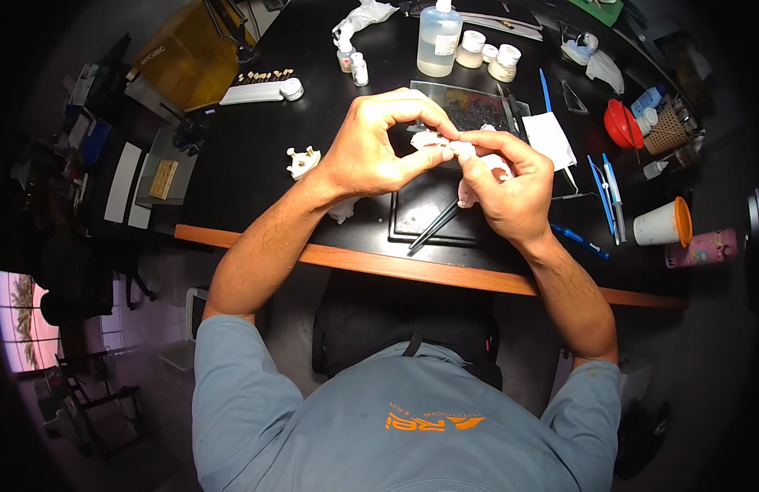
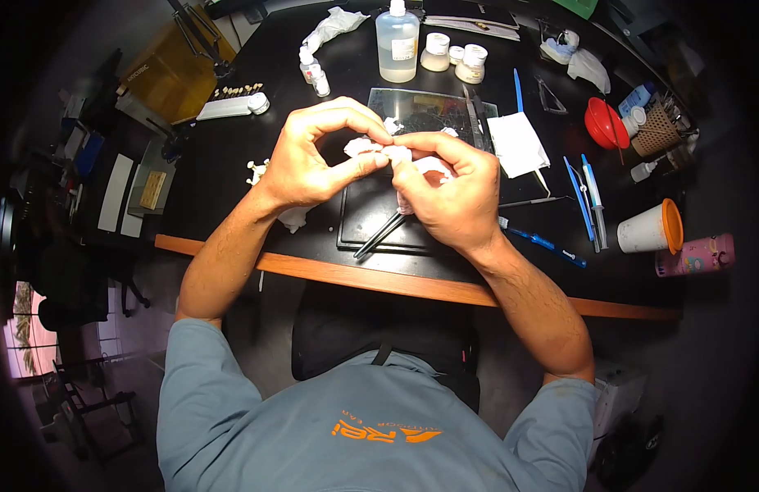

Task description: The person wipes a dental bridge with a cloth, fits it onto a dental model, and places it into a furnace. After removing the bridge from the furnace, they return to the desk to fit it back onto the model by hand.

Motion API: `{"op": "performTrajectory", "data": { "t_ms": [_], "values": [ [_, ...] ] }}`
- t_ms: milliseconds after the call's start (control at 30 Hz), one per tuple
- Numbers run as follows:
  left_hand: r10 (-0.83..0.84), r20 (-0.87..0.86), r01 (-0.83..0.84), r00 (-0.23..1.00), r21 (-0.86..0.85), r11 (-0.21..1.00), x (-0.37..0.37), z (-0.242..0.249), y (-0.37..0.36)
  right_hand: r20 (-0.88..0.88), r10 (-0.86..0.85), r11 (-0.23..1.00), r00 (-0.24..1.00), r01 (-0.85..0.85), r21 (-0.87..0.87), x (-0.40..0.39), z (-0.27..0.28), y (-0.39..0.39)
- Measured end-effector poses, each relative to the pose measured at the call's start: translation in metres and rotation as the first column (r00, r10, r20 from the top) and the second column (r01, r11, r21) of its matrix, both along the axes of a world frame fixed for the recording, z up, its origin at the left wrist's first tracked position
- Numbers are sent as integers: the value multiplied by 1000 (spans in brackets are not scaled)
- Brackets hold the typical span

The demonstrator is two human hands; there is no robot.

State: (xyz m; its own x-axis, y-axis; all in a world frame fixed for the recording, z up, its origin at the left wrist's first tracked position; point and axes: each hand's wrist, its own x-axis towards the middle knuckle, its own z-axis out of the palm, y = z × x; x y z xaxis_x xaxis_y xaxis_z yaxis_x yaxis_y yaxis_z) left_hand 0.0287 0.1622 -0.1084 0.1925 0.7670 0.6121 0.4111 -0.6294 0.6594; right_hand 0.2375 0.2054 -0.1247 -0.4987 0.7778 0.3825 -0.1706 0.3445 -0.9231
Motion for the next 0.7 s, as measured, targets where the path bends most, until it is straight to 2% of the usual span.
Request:
{"op": "performTrajectory", "data": {
  "t_ms": [33, 167, 200, 400, 700],
  "values": [
    [7, -1, -7, 1000, -2, 1000, 0, 1, 0, -28, 40, 992, 999, -43, -117, 0, 3, -1],
    [-5, -3, 5, 1000, -12, 1000, 1, 3, -1, -2, 137, 959, 991, -133, -251, 6, 7, 9],
    [-8, -9, 8, 1000, -12, 1000, 1, 3, -1, 52, 134, 958, 990, -116, -262, 6, 8, 10],
    [-18, -9, 18, 1000, 36, 999, 1, -1, 2, -11, 180, 909, 984, -171, -381, 7, 6, 14],
    [27, -37, -25, 999, 56, 998, 2, -1, 0, -24, 205, 890, 978, -197, -412, 6, 6, 15]
  ]
}}
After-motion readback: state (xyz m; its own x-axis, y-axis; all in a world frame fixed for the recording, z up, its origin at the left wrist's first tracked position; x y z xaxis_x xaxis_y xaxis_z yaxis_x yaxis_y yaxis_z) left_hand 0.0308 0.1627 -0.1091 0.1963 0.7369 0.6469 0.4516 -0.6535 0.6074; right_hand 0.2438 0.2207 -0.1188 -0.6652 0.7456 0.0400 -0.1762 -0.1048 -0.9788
